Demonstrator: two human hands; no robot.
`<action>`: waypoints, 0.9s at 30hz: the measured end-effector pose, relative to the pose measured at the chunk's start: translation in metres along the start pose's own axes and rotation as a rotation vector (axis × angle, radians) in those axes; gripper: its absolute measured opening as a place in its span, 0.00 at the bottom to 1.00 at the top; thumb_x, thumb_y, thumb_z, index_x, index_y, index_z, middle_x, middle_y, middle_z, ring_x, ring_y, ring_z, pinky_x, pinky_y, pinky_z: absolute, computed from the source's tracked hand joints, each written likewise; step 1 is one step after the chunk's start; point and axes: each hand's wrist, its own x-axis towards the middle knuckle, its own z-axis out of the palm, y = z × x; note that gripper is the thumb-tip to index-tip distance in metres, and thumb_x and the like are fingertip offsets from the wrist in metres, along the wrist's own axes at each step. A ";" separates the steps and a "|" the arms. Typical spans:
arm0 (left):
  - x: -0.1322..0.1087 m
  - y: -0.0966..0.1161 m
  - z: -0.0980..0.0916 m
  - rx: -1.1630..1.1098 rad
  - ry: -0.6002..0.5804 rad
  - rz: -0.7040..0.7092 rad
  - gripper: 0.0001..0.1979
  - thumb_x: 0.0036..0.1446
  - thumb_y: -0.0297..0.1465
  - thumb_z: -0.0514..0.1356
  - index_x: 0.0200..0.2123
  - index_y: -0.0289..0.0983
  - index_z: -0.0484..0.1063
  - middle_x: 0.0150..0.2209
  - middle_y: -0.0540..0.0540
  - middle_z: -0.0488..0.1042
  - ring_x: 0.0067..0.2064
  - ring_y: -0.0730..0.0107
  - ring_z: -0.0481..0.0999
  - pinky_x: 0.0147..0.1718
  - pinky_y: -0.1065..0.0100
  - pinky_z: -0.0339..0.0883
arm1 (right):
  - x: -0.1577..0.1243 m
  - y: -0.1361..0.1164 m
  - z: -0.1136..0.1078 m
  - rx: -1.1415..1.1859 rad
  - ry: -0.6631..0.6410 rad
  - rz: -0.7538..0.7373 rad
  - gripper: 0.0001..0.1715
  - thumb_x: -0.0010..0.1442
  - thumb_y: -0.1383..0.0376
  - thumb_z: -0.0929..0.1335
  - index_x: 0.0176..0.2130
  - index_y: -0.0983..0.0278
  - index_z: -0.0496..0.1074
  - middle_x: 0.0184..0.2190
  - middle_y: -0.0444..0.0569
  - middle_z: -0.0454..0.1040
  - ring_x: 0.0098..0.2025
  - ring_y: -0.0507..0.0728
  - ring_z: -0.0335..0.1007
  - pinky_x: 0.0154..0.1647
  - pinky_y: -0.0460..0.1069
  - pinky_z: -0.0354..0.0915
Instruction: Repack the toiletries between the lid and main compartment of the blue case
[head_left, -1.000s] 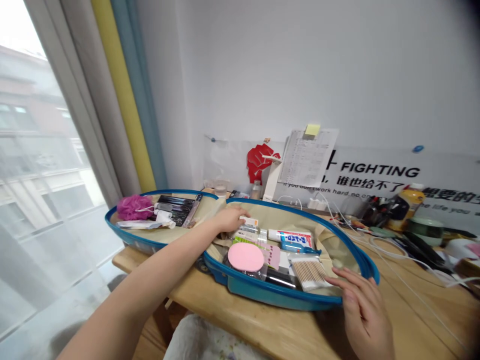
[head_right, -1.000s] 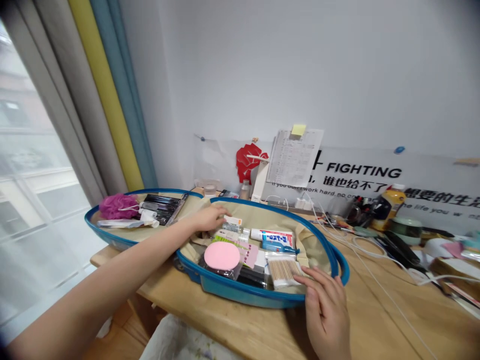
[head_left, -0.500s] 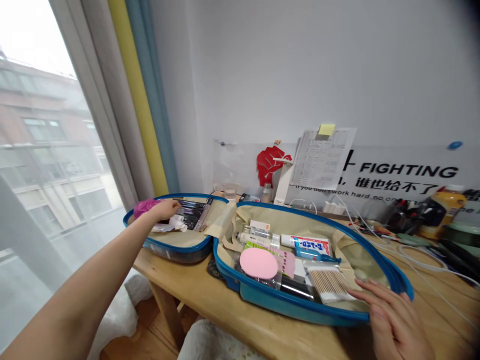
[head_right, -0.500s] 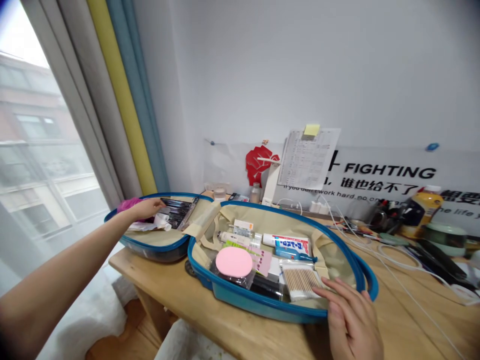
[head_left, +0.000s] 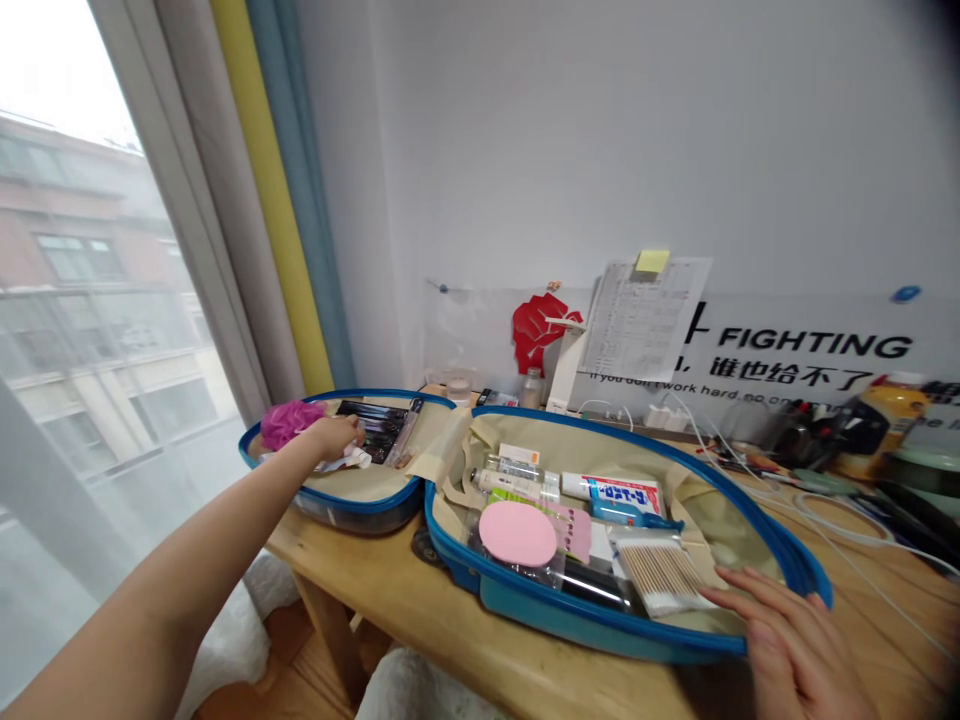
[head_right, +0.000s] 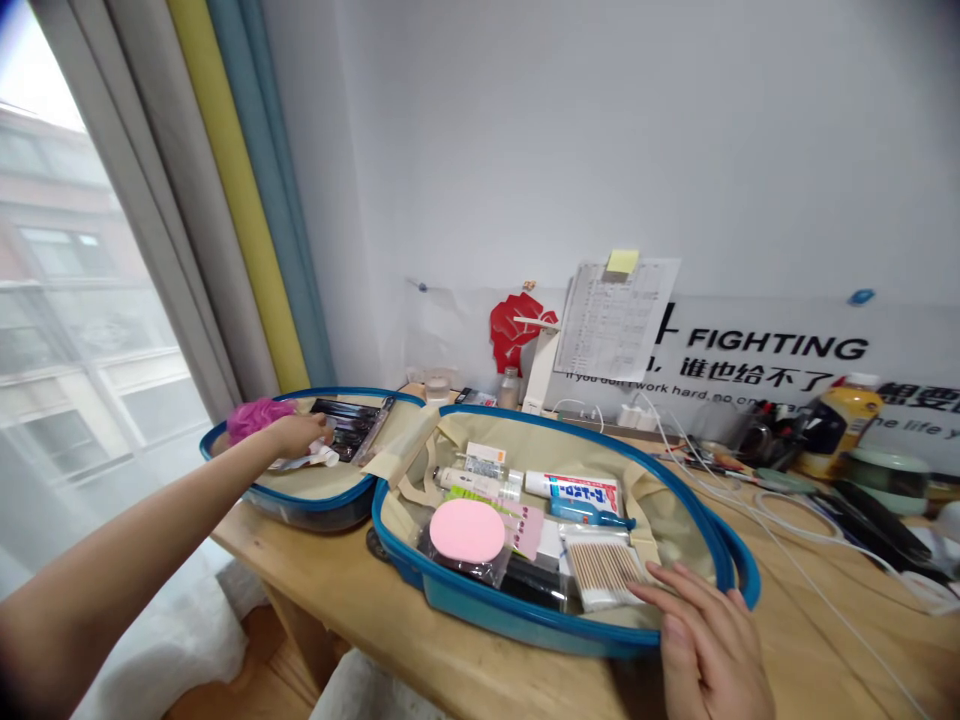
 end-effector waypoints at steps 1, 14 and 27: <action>0.000 0.002 0.000 0.012 -0.003 0.011 0.17 0.59 0.36 0.59 0.51 0.36 0.67 0.53 0.42 0.67 0.51 0.61 0.70 0.49 0.53 0.68 | 0.000 0.000 0.000 0.003 0.000 0.002 0.15 0.63 0.65 0.58 0.38 0.58 0.72 0.41 0.48 0.74 0.47 0.59 0.69 0.60 0.58 0.53; -0.012 0.002 -0.010 -0.060 0.101 0.014 0.10 0.53 0.34 0.62 0.39 0.39 0.73 0.45 0.44 0.74 0.47 0.61 0.73 0.45 0.61 0.66 | 0.005 -0.005 -0.002 0.025 0.025 0.041 0.16 0.62 0.63 0.59 0.35 0.59 0.74 0.39 0.48 0.75 0.45 0.60 0.71 0.58 0.59 0.56; -0.016 0.091 -0.108 -0.296 0.476 0.217 0.19 0.61 0.39 0.49 0.52 0.43 0.66 0.51 0.48 0.73 0.51 0.66 0.71 0.48 0.70 0.61 | 0.005 -0.005 -0.001 0.014 0.023 0.046 0.17 0.63 0.62 0.58 0.35 0.60 0.74 0.39 0.49 0.76 0.45 0.60 0.71 0.57 0.60 0.56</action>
